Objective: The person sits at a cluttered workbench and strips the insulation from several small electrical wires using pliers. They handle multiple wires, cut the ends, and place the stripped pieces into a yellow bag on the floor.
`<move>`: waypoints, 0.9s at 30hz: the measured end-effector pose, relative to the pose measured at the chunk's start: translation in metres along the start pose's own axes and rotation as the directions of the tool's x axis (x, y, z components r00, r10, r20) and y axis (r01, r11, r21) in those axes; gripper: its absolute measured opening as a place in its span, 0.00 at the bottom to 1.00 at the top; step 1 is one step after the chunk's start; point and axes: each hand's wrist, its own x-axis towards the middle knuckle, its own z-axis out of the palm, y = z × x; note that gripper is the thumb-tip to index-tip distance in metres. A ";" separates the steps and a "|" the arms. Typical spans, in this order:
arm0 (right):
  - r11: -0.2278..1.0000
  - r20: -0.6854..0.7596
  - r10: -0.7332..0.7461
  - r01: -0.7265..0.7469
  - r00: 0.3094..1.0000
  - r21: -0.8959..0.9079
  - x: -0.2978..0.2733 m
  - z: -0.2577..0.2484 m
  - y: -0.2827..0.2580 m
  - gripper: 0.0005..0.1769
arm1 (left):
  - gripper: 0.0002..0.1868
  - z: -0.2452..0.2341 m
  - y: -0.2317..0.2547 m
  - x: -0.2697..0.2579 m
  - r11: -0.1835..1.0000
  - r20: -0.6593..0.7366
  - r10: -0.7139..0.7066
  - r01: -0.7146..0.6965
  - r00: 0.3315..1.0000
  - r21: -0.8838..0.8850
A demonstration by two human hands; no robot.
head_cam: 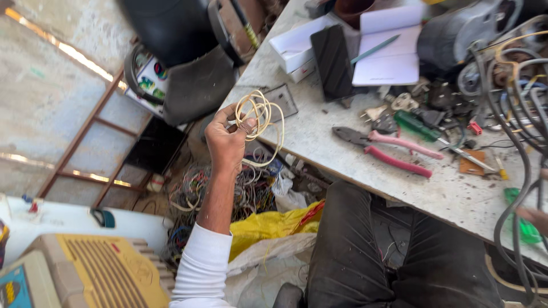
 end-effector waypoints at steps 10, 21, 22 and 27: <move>0.812 0.094 -0.324 0.226 0.942 0.538 0.055 0.017 -0.213 0.23 | 0.25 -0.025 0.024 -0.118 0.808 -0.115 -0.076 -0.007 0.990 -0.589; 0.552 0.375 -0.373 -0.122 0.849 0.825 0.092 0.137 -0.275 0.14 | 0.20 -0.052 -0.028 -0.180 0.744 -0.253 -0.287 0.049 0.924 -0.666; 0.397 0.440 -0.310 -0.305 0.843 0.865 0.086 0.144 -0.277 0.14 | 0.19 -0.054 -0.032 -0.181 0.757 -0.271 -0.279 0.037 0.922 -0.653; -0.271 0.611 -0.155 -0.628 0.777 0.730 0.070 0.171 -0.285 0.22 | 0.23 -0.034 -0.032 -0.188 0.928 -0.399 -0.241 0.090 0.885 -0.362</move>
